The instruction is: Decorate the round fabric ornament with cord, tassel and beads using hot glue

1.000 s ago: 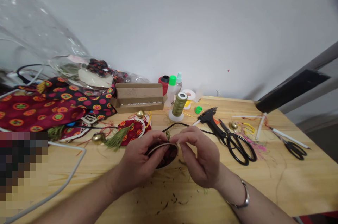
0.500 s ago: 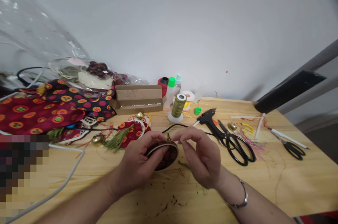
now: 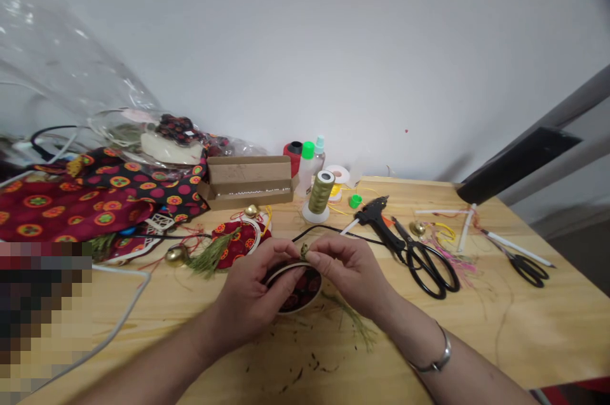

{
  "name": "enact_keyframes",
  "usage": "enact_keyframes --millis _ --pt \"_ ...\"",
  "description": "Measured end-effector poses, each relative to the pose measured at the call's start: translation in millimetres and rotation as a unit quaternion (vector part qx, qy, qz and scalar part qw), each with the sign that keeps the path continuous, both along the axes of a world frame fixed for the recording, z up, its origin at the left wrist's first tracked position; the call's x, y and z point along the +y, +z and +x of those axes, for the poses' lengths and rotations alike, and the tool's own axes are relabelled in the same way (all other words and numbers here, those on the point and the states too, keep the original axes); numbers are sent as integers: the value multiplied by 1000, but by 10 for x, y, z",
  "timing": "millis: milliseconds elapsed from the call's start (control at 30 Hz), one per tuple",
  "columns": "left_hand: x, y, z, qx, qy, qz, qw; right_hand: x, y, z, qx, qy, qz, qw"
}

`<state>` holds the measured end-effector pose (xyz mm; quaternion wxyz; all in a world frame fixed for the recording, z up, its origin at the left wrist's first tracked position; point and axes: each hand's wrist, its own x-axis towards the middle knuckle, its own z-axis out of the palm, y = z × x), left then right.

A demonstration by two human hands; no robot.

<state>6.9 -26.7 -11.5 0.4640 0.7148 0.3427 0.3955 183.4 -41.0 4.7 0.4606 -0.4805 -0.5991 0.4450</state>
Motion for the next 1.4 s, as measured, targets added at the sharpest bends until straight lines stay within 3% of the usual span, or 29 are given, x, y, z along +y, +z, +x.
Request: enact_keyframes --millis 333,833,1100,1400 --pt "5 1 28 -3 -32 2 999 16 70 48 -46 22 33 998" --pt "18 -61 -6 56 -25 41 997 33 60 72 -80 49 76 993" --pt "16 -3 4 34 2 -10 999 56 57 77 -67 51 24 996" --pt "15 -12 18 21 -16 -32 999 52 27 37 -33 23 -40 998"
